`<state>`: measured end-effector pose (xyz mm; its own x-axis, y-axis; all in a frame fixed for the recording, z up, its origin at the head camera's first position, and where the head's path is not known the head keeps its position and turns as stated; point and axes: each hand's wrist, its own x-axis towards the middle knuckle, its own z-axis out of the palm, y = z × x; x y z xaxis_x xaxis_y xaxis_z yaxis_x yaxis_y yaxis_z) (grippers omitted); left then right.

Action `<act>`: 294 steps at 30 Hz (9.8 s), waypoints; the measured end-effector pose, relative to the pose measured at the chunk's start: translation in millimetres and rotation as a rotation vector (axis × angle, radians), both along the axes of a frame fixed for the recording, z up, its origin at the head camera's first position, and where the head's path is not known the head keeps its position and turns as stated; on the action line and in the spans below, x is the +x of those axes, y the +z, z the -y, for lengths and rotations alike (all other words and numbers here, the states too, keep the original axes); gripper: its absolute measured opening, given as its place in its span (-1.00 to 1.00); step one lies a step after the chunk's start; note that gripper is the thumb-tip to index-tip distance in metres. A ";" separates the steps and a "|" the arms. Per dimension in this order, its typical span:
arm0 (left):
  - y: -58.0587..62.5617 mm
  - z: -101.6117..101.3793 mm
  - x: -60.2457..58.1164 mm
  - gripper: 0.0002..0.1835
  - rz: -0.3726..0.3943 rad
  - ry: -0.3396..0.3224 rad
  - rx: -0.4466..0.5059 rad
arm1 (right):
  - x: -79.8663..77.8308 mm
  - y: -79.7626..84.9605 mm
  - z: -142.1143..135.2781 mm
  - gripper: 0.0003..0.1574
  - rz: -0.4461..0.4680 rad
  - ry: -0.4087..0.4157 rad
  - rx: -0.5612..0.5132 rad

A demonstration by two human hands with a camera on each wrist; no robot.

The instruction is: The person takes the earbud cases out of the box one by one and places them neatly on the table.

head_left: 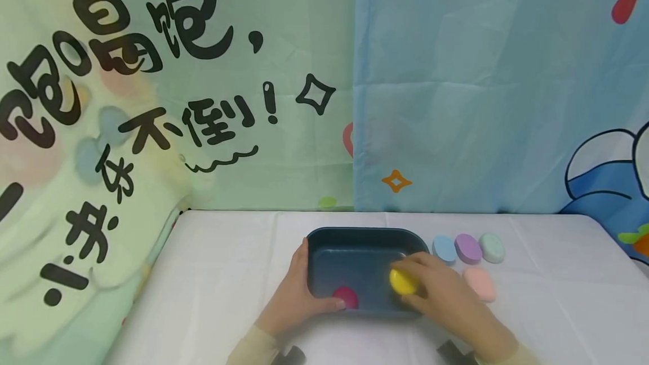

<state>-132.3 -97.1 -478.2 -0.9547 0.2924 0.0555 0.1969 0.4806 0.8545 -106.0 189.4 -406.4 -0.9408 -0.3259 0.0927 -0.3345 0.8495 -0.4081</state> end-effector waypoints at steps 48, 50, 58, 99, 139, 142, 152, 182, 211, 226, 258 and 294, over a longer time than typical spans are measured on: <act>1.5 -1.1 0.1 0.45 -0.015 -0.002 0.000 | 33.7 -13.7 -62.2 -0.33 0.237 -0.249 0.082; 1.6 -1.0 0.4 0.45 -0.011 0.000 -0.001 | 33.2 -17.3 -64.0 -0.32 0.275 -0.261 0.078; 3.7 -1.2 1.3 0.45 0.005 -0.003 0.005 | 27.3 -29.3 -62.8 -0.12 0.500 -0.355 0.025; 0.2 -0.8 -0.3 0.45 0.013 0.005 -0.007 | 24.2 -53.8 -62.2 0.02 0.481 -0.278 0.132; -2.6 0.8 -1.6 0.45 0.012 0.003 -0.015 | 21.0 1.5 -21.9 -0.33 -0.020 -0.163 0.052; -2.8 0.6 -1.7 0.45 0.008 0.002 -0.016 | 19.9 -1.4 -17.4 -0.37 -0.157 -0.102 0.004; -3.3 0.6 -3.0 0.46 0.004 0.002 -0.015 | 8.0 -2.5 1.0 -0.36 -0.182 -0.063 -0.043; -1.5 0.6 -2.2 0.46 0.002 0.000 -0.019 | -26.9 -14.6 66.1 -0.43 -0.061 0.105 -0.115; -0.1 0.8 -1.6 0.49 -0.011 -0.005 -0.018 | -47.9 -30.2 79.2 -0.69 0.076 0.501 -0.064; 0.5 0.3 -1.2 0.48 -0.022 0.000 -0.022 | -47.6 -28.6 78.7 -0.69 0.096 0.505 -0.067; -1.1 0.0 -0.9 0.47 0.005 0.012 -0.043 | -39.9 -24.2 68.8 -0.56 0.001 0.351 0.004; 0.8 -1.3 -0.3 0.47 0.001 0.005 0.006 | -12.6 -1.3 21.8 -0.55 -0.068 0.272 0.043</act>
